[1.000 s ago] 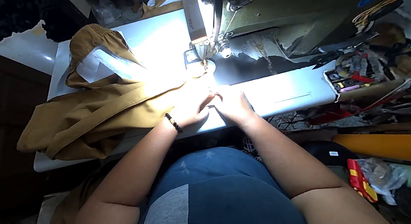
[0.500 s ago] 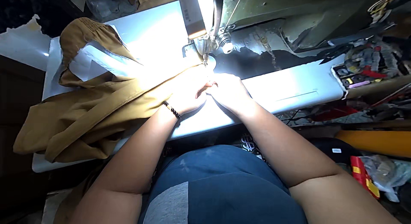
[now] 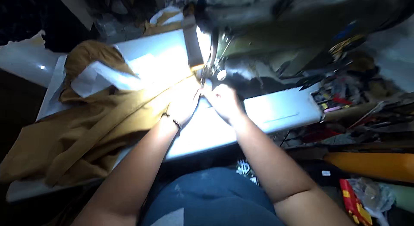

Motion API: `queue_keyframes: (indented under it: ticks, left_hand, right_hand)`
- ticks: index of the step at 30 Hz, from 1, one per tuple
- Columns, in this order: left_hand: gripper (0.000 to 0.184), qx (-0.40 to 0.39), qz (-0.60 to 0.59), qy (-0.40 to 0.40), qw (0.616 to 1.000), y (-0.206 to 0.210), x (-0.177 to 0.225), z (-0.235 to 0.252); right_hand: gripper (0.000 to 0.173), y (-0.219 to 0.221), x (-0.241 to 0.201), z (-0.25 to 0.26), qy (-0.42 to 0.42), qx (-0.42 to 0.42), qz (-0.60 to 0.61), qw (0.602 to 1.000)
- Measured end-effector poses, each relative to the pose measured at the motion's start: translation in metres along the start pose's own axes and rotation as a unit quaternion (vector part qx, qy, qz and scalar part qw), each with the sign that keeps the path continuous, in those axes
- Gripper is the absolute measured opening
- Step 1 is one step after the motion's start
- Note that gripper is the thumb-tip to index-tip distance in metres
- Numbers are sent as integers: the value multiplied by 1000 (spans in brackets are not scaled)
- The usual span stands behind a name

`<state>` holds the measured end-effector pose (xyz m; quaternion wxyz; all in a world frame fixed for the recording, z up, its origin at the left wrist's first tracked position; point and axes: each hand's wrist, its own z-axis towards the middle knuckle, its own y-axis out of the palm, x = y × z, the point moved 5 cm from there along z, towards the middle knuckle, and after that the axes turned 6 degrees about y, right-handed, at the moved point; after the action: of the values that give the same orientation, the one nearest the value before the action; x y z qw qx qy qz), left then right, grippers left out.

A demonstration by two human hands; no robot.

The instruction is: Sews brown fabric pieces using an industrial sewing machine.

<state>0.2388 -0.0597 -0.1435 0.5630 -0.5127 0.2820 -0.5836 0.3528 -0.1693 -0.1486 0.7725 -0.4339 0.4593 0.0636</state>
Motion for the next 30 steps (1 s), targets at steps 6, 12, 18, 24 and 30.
queue_keyframes:
  ticks: [6,12,18,24,30]
  left_hand:
    - [44,164,180,1,970,-52,7,-115]
    - [59,53,118,-292,948,-143,-96,-210]
    - [38,8,-31,-199,979,-211,-111,-218]
    - [33,-13,30,-308,951,-261,-184,-149]
    - [39,-48,158,-106,981,-195,-94,-64]
  right_hand:
    - [36,6,-1,16,41,-74,19,996]
    - [27,8,2,25,52,-128,52,989]
    - [25,0,-5,4,123,-245,216,937]
    - [31,2,-9,-19,247,-197,349,882]
    - [20,17,-16,-106,265,-298,418,816]
